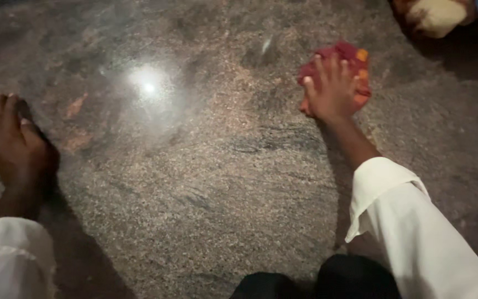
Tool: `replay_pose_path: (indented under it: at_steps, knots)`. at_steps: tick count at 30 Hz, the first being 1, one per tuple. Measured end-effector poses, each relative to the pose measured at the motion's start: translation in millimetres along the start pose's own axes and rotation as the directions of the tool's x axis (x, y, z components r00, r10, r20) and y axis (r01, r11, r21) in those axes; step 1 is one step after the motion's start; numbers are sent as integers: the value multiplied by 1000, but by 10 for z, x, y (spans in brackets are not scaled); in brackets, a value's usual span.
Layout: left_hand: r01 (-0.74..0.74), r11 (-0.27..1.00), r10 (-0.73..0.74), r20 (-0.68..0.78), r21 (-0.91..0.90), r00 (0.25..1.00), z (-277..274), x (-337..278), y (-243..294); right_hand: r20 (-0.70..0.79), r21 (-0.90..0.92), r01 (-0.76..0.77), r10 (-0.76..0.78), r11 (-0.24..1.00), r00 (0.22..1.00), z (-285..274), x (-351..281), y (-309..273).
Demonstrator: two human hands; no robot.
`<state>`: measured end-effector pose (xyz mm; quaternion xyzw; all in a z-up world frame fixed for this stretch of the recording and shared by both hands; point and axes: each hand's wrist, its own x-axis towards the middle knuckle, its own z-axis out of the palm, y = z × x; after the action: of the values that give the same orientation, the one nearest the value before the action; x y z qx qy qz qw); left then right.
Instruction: The person wipes the stone floor with a red cloth, moving the cloth in circular and side-to-side motions across the surface before picking up the cloth.
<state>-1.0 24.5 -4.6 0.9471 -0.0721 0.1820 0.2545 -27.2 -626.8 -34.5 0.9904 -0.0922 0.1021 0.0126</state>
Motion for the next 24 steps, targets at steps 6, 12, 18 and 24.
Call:
replay_pose_path:
  at_steps: [6, 12, 18, 24]
  knots:
    - [23, 997, -23, 2, 78, 1000, 19, 1, -18, 94, 153, 323, -339, 934, 936, -269, -7, -598]
    - [-71, 969, 53, 79, 237, 995, 0, 62, 109, 87, 482, 538, -649, 691, 755, -615, -357, -962]
    - [-419, 880, 363, 250, 226, 898, 619, -141, 1250, 144, 497, 530, -668, 687, 730, -847, -521, -80]
    - [-263, 846, 402, 230, -464, 886, 1656, -546, 3638, 110, 356, 258, -314, 898, 943, -552, -252, 793]
